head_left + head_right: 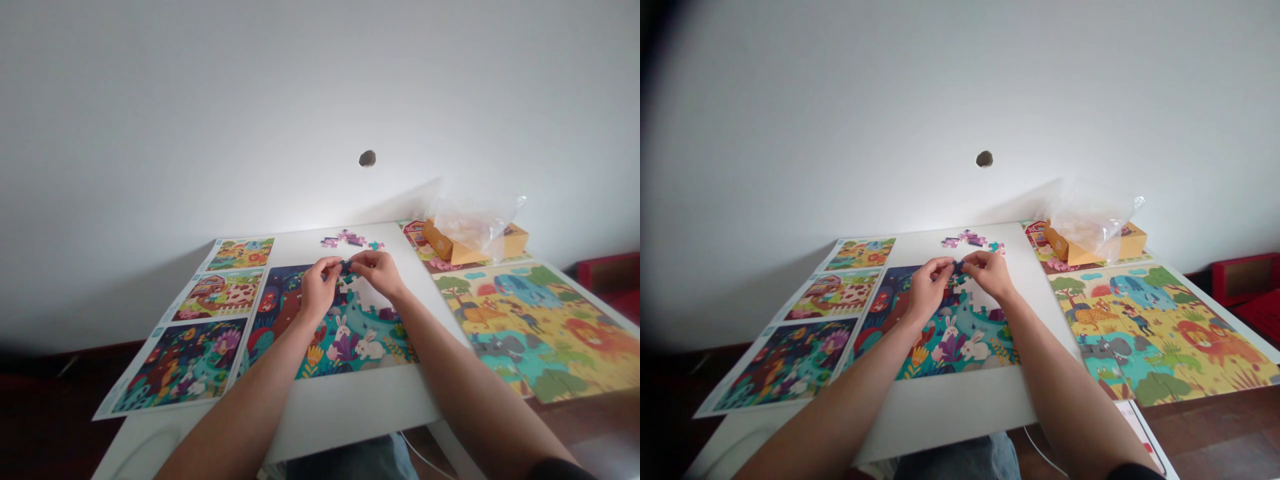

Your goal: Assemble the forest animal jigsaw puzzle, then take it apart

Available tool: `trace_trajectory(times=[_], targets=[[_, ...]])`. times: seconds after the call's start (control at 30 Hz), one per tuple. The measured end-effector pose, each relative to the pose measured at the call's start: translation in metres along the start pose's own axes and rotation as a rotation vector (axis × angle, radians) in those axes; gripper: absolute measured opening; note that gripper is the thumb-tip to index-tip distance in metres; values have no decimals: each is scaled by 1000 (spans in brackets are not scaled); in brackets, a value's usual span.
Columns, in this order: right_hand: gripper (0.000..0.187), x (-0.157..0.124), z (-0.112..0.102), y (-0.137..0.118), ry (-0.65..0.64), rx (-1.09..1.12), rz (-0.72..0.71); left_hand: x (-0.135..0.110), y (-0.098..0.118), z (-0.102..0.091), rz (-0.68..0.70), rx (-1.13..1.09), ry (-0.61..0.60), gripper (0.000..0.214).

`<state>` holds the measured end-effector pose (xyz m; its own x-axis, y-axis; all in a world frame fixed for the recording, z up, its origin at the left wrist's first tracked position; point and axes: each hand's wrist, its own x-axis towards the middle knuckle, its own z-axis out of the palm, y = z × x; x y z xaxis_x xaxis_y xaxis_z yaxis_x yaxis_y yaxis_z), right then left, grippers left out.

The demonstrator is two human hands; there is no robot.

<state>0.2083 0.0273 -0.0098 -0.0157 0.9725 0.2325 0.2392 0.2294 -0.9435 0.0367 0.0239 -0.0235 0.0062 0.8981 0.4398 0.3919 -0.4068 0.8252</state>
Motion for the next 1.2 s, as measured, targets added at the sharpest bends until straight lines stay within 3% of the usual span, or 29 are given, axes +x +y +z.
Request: trace_trajectory(times=[0.1,0.27,0.77,1.2], targets=[[19,1,1,2,7,76,63,1,1,-1,-26,11,33,21],[21,2,-1,0,37,177,139,1,5,-3,-27,7,-22,20],[19,2,0,3,10,164,75,1,-1,-3,-38,133,-10,22],[23,4,-3,5,106,134,78,0,8,-6,-6,52,-33,29]])
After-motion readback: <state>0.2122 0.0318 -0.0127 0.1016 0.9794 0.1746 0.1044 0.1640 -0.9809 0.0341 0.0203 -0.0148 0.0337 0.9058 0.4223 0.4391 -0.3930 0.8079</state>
